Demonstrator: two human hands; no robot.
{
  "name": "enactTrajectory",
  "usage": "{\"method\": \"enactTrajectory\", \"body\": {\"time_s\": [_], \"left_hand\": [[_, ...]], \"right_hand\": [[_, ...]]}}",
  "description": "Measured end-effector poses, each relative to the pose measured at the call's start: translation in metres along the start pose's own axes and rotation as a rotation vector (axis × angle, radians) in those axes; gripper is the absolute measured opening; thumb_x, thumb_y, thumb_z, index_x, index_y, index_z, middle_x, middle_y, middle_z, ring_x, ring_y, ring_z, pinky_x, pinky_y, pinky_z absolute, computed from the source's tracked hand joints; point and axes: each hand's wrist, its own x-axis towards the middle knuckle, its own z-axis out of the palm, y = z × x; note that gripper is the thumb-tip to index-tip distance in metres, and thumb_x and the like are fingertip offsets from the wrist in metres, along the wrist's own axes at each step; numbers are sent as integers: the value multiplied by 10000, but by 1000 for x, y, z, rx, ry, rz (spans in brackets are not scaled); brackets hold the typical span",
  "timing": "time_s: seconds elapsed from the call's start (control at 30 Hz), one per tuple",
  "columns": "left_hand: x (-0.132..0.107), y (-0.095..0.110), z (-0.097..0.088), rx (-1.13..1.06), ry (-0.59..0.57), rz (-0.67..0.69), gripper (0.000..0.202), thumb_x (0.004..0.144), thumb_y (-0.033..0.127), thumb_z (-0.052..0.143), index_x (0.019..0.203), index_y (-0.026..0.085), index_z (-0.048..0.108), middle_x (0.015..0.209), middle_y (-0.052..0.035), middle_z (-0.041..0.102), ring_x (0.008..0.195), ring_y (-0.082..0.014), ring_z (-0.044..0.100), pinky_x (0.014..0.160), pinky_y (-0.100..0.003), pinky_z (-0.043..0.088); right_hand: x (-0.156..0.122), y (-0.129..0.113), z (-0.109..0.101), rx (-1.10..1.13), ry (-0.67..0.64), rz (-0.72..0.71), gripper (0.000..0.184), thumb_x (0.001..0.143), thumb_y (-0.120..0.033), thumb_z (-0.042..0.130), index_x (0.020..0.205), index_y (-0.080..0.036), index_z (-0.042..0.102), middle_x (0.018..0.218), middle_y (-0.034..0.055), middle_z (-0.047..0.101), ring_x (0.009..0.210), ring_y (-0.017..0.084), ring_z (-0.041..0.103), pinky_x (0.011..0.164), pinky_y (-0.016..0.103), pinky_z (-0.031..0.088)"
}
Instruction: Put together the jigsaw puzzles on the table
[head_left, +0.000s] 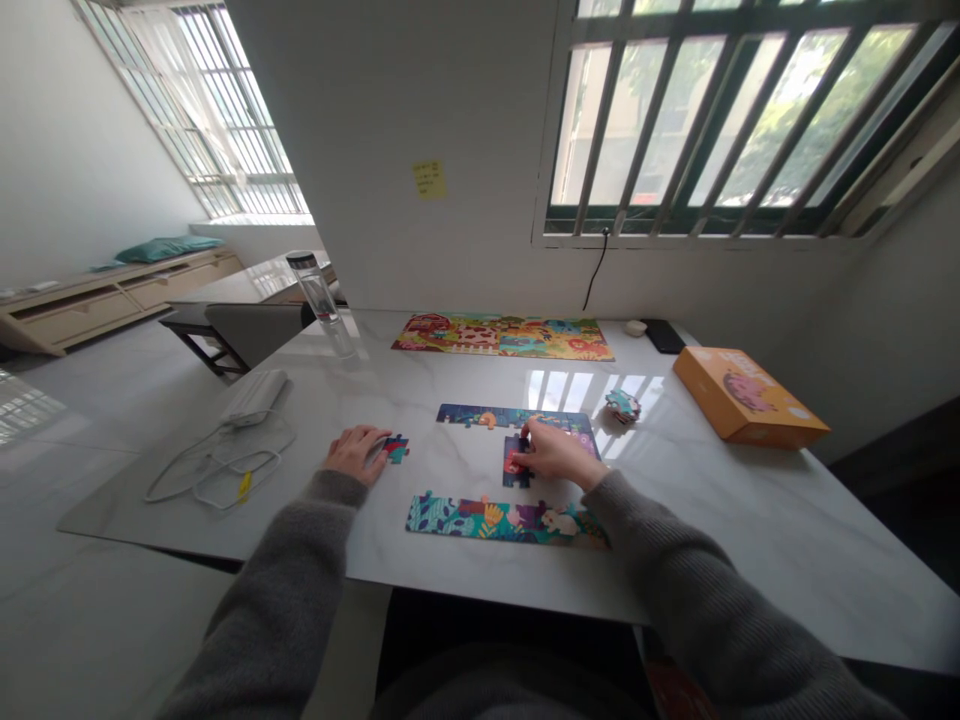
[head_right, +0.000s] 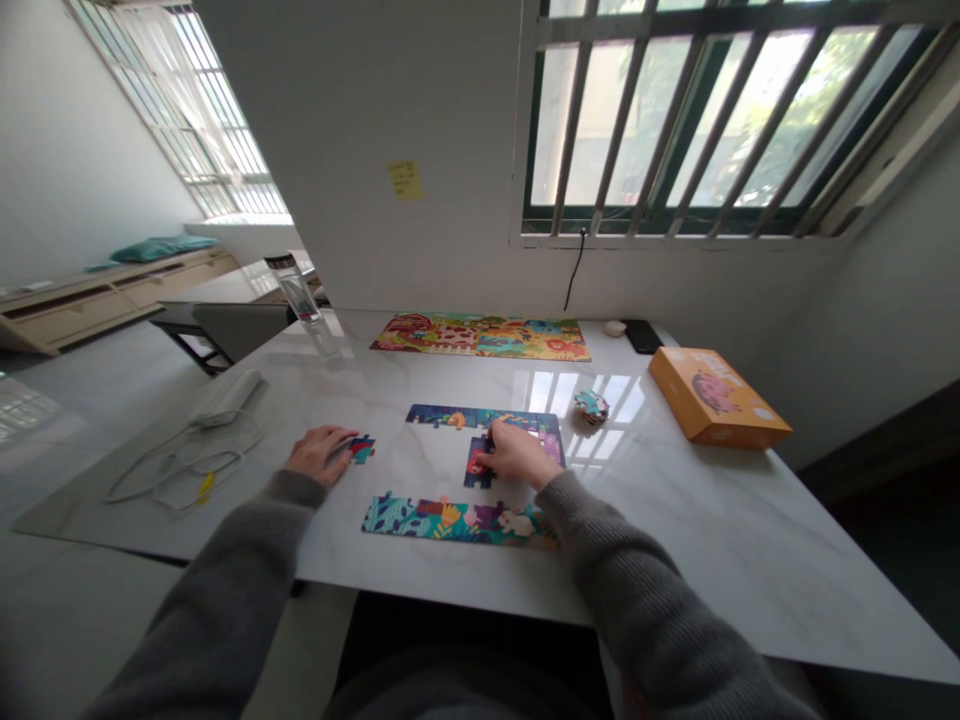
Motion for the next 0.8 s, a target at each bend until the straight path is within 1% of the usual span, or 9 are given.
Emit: {"method": "enactTrajectory", "body": {"time_s": [0.07,0.2,0.27,0.4,0.5,0.6,0.7,0.73,0.8], "left_hand": [[0,2,-1,6,8,-9,354,879,349,505,1186,254,655,1166,-64,640,1082,-277,563,938,-396,425],[-1,6,-5,-6,-7,-8,351,885,357,505,1187,256,650,1174,-62,635,1091,-279,557,950,-397,426],[-1,8,-7,-11,-10,-9,351,886,356,503,1187,252,650,1171,-66,636,1088,-279,555,955,-402,426],[-1,10,-9,-15,-11,-14,347,887,355,501,1176,243,658,1173,-75,638,1082,-283,553,955,-420,433],[-1,11,-12,-48,-4,-29,325,874,348,520,1145,256,673,1161,-68,644,1082,-278,560,972,-427,442],[0,15,-18,-177,50,-17,310,876,337,507,1113,236,681,1141,-73,648,1101,-266,570,1022,-434,445],[1,30,-24,-381,109,9,312,901,364,483,1098,208,666,1115,-82,662,1110,-256,591,1009,-422,480],[2,38,-25,-456,91,16,311,903,376,488,1098,202,658,1100,-81,673,1083,-249,612,976,-407,502],[5,59,-26,-620,-11,25,317,911,384,492,1114,194,644,1024,-69,703,973,-220,665,897,-367,534]], "right_hand": [[2,3,1,66,-11,-2,376,804,-407,728,1046,-192,536,929,74,679,812,223,634,605,265,362],[1,9,6,146,76,-81,387,758,-337,759,996,-196,489,957,61,641,790,195,601,617,258,369],[0,11,9,179,104,-117,368,765,-316,750,983,-205,475,930,42,627,770,185,589,618,257,368],[-3,14,13,239,120,-148,321,801,-287,705,1005,-224,465,796,-9,598,681,170,556,583,254,342],[-4,16,15,293,147,-158,285,806,-247,672,1005,-225,469,779,-18,588,670,164,548,585,255,344],[-2,18,16,386,186,-183,222,815,-211,615,985,-220,473,804,-18,583,670,151,532,604,259,365],[1,20,16,537,208,-220,172,818,-208,573,960,-216,475,833,-19,569,654,132,502,607,261,386],[2,21,17,587,209,-228,163,817,-214,568,953,-215,477,829,-22,560,647,128,491,600,260,388],[4,21,17,677,205,-246,162,814,-235,575,944,-213,481,810,-28,544,646,124,479,587,257,391]]}}
